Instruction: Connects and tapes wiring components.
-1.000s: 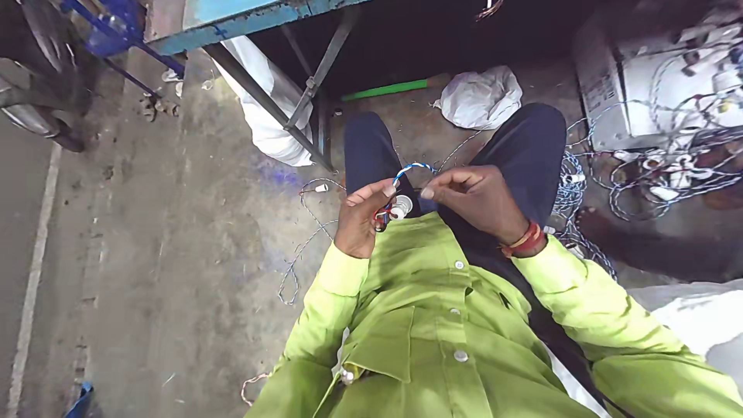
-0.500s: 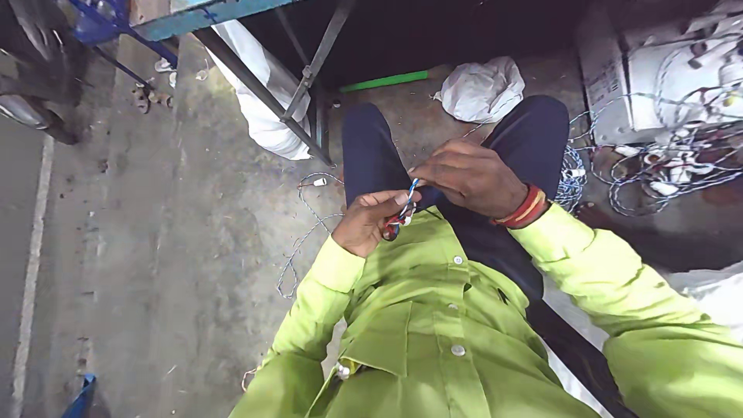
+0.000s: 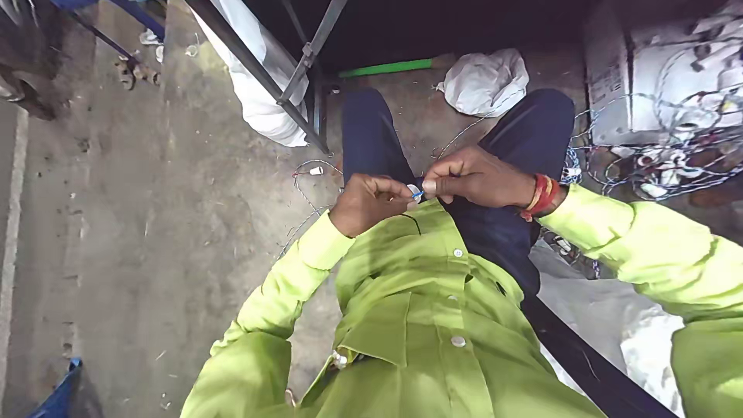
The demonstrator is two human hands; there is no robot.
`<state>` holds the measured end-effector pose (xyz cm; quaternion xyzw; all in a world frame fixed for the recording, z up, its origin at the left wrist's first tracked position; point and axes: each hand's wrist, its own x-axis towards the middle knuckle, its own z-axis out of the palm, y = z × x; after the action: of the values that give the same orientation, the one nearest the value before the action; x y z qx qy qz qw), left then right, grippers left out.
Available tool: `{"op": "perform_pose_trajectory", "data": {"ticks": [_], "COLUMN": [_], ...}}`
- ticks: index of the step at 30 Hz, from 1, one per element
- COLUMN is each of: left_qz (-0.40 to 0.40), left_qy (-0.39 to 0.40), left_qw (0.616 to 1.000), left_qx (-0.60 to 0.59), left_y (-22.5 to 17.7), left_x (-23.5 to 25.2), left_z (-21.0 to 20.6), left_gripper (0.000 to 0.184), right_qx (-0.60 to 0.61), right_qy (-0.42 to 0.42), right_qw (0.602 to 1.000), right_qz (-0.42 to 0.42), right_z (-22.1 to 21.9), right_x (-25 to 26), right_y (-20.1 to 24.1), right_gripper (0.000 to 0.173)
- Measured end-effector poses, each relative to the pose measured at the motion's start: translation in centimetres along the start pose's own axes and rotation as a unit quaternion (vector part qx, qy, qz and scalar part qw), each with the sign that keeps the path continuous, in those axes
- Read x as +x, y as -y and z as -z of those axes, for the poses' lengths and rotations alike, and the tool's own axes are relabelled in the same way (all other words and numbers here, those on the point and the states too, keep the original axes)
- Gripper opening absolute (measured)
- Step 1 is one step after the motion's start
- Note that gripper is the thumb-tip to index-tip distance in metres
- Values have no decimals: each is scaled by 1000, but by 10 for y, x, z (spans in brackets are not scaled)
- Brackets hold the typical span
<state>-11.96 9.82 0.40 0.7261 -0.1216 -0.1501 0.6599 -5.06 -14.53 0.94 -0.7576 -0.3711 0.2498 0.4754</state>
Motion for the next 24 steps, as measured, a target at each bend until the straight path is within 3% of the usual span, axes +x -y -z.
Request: {"op": "perform_pose_trajectory", "data": {"ticks": [2,4,8,14,17,24], "left_qz": [-94,-173,-320,-455,-480,-510], "left_qy": [-22,-46,-53,-82,-94,-67], "left_qw": [986,946,866,788,773,760], "left_qx": [139,270,380,406,404,398], "left_y": [6,5,4,29,38,56], "left_x": [1,-3,-10,-7,-7,-11], "left_z": [-3,-10,-17,-11,-8,-20], "left_gripper": [5,6,8,7,9,8], "right_qx": [136,261,368,370,358,204], "right_qy": [12,16,73,105,97,118], "right_qw": [984,939,871,861,869,904], "right_qz": [-116,-223,-317,-332,-329,-357], "right_z": [-8,-15,-18,-20,-24,-42], "right_x": [1,2,4,19,22,26], "right_y": [3,6,8,9,7,4], "right_gripper": [33,35,34,32,32,24]}}
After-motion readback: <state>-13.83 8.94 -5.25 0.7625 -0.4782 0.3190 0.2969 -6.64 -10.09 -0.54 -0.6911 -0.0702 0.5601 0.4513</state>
